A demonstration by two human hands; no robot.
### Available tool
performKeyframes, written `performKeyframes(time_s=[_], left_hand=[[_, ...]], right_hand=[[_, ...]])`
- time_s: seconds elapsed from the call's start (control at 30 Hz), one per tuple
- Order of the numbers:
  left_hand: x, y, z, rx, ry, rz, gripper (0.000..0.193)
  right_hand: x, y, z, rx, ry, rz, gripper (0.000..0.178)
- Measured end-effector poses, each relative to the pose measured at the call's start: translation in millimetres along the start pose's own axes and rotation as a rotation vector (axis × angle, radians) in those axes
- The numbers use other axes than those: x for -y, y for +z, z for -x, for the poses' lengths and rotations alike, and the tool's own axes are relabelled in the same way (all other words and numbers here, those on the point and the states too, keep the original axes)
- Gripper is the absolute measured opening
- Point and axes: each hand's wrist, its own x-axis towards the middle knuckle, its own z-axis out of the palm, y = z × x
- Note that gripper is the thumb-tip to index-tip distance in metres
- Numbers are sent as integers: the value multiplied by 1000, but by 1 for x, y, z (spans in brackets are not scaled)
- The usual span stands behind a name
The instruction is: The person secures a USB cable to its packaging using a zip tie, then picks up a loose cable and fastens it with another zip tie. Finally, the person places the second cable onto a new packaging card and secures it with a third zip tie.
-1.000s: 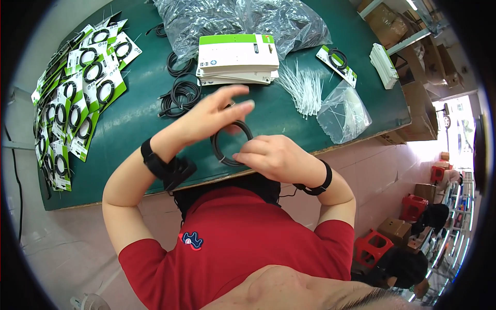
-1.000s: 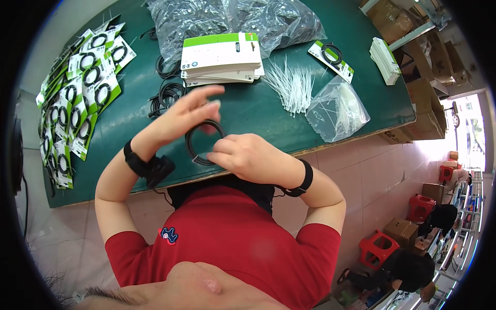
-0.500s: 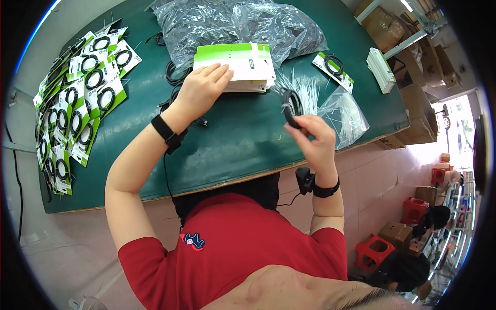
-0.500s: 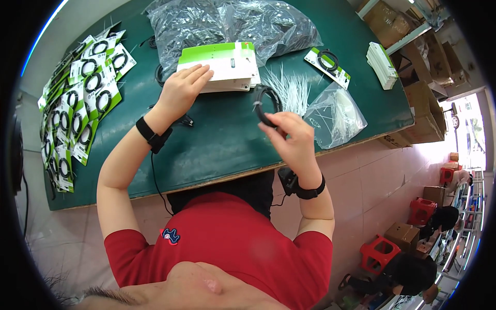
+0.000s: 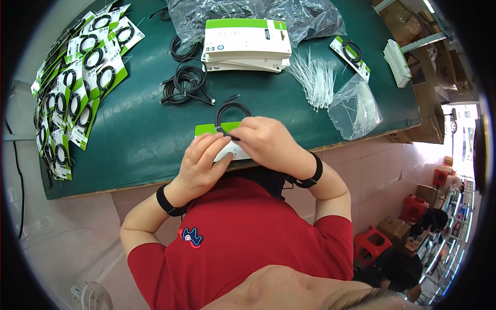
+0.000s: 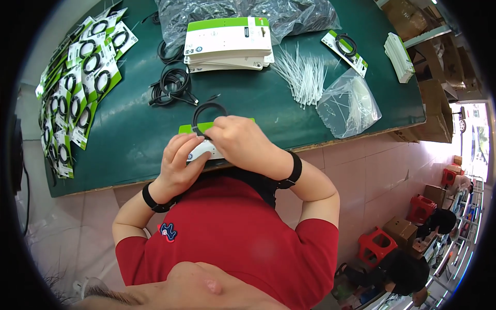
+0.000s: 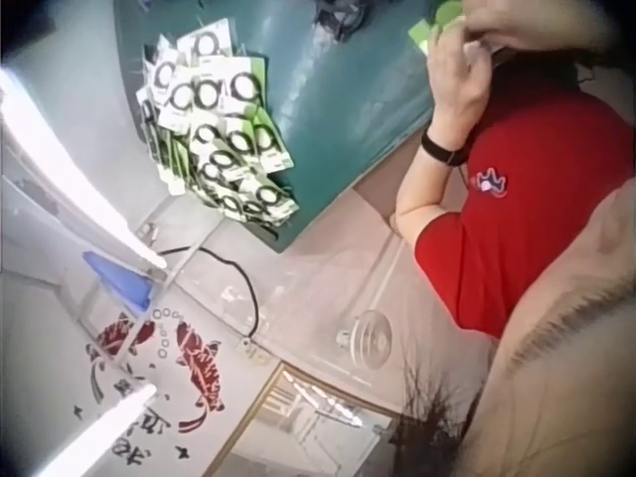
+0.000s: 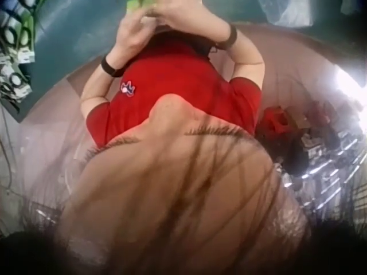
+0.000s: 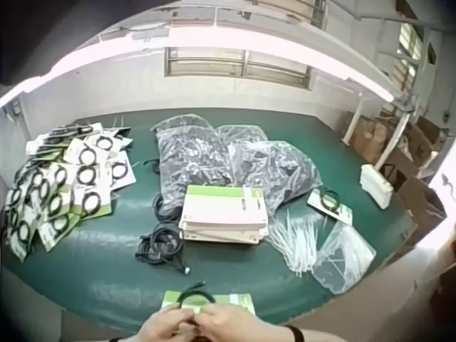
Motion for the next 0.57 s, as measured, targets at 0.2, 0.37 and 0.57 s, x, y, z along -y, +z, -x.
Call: performKeyframes(time_s=[0.2, 0.37, 0.57], left_hand=[[-5, 14, 35, -25, -118, 179, 20], [1, 17, 46, -12, -85, 239, 24], [7, 15, 43, 13, 26, 298, 21]], right_hand=[[-2, 19, 7, 296, -50, -175, 21], [-16, 2, 6, 312, 38, -384, 18], [-34, 13, 15, 362, -125, -459, 30]])
